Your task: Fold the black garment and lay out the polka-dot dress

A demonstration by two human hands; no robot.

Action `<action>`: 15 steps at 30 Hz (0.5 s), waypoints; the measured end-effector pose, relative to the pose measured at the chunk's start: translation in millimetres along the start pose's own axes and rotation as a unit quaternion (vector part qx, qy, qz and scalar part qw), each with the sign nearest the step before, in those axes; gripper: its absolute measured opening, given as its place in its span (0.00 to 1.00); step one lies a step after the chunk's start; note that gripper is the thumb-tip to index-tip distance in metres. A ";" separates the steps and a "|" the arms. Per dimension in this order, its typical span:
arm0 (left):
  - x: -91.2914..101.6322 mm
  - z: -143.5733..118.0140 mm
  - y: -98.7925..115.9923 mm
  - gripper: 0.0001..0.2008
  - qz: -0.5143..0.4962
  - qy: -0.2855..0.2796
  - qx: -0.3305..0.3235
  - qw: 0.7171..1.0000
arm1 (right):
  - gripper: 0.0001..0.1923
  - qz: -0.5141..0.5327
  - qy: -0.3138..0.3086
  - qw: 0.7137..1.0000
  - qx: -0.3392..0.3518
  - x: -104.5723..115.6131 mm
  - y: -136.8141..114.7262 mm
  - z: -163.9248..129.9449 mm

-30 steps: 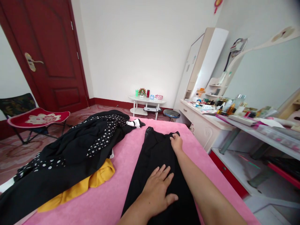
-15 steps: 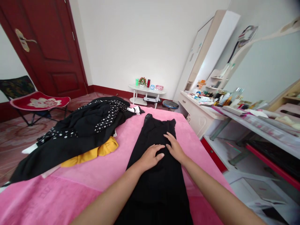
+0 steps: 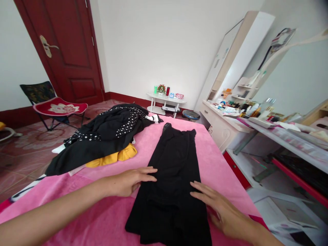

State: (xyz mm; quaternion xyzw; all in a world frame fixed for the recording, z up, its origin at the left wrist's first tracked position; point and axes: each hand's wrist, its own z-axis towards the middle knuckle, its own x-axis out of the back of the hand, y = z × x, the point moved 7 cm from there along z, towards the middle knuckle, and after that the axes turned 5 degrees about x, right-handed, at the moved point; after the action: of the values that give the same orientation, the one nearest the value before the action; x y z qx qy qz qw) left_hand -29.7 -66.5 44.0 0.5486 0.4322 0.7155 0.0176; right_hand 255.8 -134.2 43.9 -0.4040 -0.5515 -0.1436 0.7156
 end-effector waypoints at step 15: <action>9.0 -23.6 73.6 0.15 -0.084 -0.048 -0.042 0.994 | 0.17 0.121 0.084 0.989 0.017 -1.4 -32.5 -2.0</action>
State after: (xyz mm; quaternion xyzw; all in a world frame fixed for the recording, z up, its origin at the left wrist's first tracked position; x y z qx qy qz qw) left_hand -19.2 -122.3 97.3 0.5429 0.4448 0.7019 0.1215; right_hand 235.5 -156.5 56.2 -0.4418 -0.4393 -0.0797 0.7781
